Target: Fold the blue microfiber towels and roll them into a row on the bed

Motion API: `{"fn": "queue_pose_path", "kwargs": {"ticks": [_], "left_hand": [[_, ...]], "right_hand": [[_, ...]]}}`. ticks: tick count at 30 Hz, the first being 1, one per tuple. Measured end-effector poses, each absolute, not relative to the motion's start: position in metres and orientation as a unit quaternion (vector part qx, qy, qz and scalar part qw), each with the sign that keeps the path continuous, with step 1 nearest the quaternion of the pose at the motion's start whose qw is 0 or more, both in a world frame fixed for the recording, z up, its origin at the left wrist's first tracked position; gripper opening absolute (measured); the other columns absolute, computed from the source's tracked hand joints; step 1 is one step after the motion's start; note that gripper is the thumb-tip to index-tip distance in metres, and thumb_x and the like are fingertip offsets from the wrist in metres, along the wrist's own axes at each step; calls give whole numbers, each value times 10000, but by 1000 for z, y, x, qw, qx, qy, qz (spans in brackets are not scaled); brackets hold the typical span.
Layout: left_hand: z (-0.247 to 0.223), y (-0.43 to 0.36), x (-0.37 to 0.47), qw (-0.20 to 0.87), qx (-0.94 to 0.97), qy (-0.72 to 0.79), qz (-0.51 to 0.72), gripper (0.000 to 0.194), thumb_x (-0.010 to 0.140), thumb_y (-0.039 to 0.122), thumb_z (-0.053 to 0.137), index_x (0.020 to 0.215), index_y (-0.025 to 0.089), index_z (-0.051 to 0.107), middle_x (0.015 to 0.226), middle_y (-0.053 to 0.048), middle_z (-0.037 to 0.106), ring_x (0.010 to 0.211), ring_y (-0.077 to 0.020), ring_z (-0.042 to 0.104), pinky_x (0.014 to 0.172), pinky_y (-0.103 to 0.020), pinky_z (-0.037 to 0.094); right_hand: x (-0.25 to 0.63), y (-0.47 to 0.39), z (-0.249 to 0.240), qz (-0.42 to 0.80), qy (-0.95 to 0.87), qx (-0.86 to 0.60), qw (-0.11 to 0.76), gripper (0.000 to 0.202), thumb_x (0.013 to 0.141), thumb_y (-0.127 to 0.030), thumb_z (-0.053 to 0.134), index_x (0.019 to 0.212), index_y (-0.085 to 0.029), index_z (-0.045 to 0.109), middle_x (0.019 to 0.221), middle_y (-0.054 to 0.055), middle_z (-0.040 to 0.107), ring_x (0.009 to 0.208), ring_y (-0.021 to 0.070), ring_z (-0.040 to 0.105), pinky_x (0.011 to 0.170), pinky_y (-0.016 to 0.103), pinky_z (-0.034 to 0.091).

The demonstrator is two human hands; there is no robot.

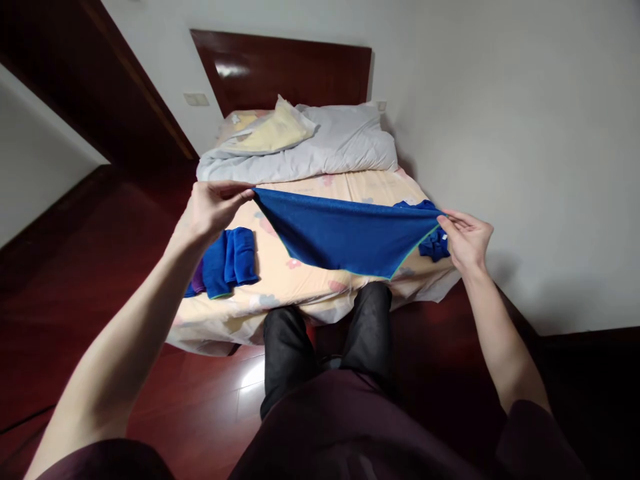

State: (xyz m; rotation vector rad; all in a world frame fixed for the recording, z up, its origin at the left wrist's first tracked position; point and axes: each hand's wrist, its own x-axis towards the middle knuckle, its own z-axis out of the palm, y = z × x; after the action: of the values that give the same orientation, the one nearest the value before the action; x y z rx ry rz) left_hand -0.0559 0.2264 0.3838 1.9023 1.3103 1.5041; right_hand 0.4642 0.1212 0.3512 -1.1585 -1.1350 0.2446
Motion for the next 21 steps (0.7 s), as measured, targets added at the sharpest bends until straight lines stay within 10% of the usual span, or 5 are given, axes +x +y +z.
{"fn": "queue_pose_path", "kwargs": {"ticks": [13, 21], "left_hand": [[391, 153, -80, 276, 611, 493, 554, 675, 534, 628, 993, 950, 117, 849, 896, -108, 811, 818, -247, 768, 905, -496, 658], [351, 199, -107, 370, 595, 535, 473, 596, 576, 552, 993, 944, 110, 837, 898, -111, 787, 844, -233, 732, 894, -435, 630]], "right_hand": [[461, 100, 375, 219, -513, -546, 625, 444, 629, -480, 1011, 941, -224, 828, 919, 56, 805, 859, 228, 778, 979, 451, 648], [452, 173, 350, 365, -493, -588, 527, 424, 625, -319, 1025, 962, -167, 816, 878, 69, 774, 666, 130, 652, 660, 301, 609]]}}
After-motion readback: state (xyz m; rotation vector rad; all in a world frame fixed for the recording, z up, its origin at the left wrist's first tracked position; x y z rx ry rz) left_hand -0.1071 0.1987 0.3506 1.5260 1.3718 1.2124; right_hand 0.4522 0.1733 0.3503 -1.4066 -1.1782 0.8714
